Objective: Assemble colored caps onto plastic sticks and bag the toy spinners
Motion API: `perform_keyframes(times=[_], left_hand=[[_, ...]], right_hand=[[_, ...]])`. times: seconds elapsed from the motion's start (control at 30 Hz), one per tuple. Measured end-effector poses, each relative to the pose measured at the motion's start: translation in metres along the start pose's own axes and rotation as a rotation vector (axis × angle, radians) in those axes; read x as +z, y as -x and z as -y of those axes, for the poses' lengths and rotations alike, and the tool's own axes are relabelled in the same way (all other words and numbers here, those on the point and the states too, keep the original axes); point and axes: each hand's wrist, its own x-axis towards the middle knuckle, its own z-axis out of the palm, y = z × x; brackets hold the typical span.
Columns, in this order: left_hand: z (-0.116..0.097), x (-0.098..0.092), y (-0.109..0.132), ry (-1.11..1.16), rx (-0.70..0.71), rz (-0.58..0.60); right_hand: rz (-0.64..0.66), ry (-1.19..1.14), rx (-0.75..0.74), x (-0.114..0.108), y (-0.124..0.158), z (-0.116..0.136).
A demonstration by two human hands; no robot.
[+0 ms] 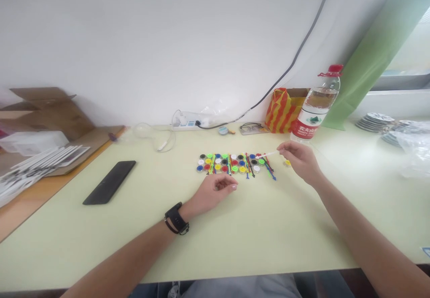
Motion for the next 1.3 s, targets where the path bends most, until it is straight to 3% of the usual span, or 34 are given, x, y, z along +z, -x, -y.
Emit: perform_keyframes(times=[0.33,0.93,1.1,1.3], left_hand=[[-0.001,0.000,-0.001,0.003,-0.001,-0.003],[-0.002,0.000,0.000,-0.005,-0.003,0.006],[-0.001,0.000,0.001,-0.014,-0.008,0.000],[-0.003,0.001,0.005,-0.120,0.018,-0.043]], right_hand=[[0.073,0.100,-0.060,0.009,0.003,-0.004],[0.116,0.189,-0.112,0.016,0.009,0.015],[0.261,0.260,-0.085,0.006,0.006,0.031],[0.568,0.272,-0.110,0.002,0.014,0.068]])
